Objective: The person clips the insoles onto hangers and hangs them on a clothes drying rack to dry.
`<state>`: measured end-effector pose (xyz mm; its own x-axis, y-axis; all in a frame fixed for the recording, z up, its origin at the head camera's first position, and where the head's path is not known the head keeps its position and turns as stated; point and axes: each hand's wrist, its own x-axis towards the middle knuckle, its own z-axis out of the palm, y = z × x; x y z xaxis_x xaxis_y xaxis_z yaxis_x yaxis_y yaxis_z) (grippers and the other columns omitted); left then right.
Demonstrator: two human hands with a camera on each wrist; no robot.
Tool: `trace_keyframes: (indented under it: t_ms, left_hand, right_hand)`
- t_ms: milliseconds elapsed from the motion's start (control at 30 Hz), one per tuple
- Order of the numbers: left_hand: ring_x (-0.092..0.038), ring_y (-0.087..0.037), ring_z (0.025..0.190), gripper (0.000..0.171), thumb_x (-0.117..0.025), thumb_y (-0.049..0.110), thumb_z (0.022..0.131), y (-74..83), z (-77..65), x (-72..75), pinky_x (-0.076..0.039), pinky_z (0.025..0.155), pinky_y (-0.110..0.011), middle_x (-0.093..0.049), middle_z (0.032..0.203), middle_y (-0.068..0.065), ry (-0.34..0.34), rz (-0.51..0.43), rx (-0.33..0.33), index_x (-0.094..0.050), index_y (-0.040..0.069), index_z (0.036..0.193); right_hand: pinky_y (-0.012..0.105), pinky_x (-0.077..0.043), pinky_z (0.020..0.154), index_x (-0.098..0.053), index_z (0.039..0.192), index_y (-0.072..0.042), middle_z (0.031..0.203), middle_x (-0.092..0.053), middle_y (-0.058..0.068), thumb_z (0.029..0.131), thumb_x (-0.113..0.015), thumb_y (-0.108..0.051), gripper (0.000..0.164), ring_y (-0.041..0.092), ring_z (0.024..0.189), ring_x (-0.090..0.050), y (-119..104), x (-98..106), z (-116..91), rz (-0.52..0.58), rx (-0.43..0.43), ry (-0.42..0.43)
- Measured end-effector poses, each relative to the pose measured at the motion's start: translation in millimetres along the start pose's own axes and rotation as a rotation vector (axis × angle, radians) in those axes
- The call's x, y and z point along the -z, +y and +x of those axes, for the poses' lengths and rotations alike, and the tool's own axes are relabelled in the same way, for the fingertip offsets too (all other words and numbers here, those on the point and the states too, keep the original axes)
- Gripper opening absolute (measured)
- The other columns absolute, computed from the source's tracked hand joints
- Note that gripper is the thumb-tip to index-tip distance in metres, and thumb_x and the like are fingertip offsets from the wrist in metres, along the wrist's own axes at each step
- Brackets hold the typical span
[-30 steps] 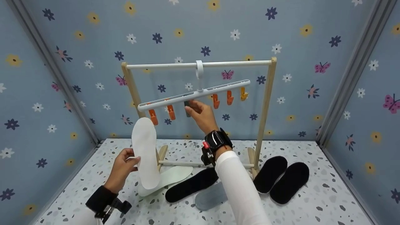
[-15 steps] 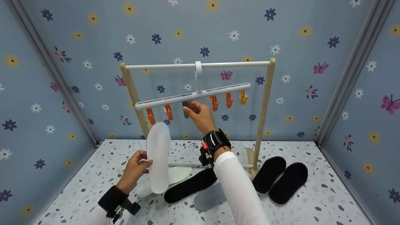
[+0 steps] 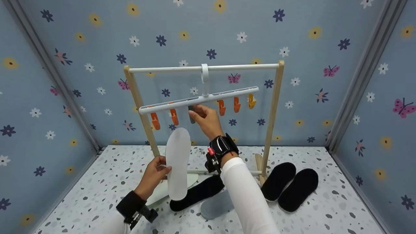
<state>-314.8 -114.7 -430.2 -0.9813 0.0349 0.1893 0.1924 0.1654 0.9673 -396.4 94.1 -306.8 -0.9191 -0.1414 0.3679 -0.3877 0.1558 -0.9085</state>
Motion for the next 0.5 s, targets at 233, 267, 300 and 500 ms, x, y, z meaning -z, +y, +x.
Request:
trace_keyframes:
  t_ms: [233,267,300,500]
  left_hand:
    - [-0.060,-0.019,0.081,0.019,-0.059,0.003,0.088,0.2,3.0,-9.0,-0.052,0.062,-0.032,-0.057,0.102,-0.014,-0.011,0.005,-0.031,-0.051,0.000,0.104]
    - [-0.060,-0.019,0.081,0.018,-0.059,0.003,0.088,1.1,3.1,-10.0,-0.052,0.061,-0.032,-0.057,0.101,-0.014,-0.013,0.005,-0.032,-0.051,0.000,0.104]
    - [-0.060,-0.019,0.081,0.018,-0.059,0.002,0.088,2.6,3.0,-10.9,-0.052,0.061,-0.032,-0.057,0.101,-0.014,-0.015,0.005,-0.033,-0.051,-0.001,0.103]
    - [-0.059,-0.024,0.079,0.015,-0.056,-0.005,0.086,22.0,-5.0,-14.8,-0.053,0.063,-0.037,-0.056,0.097,-0.020,-0.035,0.012,-0.036,-0.050,-0.006,0.100]
  right_hand:
    - [0.038,-0.042,0.099,-0.054,0.129,0.000,0.125,-0.058,0.014,0.091,-0.062,-0.026,0.047,0.024,0.114,-0.053,-2,-1,-1,-0.020,-0.005,-0.001]
    - [0.038,-0.042,0.099,-0.054,0.130,0.000,0.125,-0.058,0.014,0.091,-0.062,-0.027,0.047,0.024,0.114,-0.053,-2,-1,-1,-0.022,-0.007,0.001]
    - [0.038,-0.042,0.099,-0.054,0.130,0.000,0.125,-0.058,0.014,0.091,-0.062,-0.027,0.048,0.024,0.114,-0.053,-2,-1,-1,-0.022,-0.009,0.004]
    - [0.036,-0.042,0.099,-0.055,0.128,0.000,0.123,-0.058,0.014,0.091,-0.063,-0.026,0.046,0.022,0.111,-0.053,-2,-1,-1,0.016,-0.028,0.024]
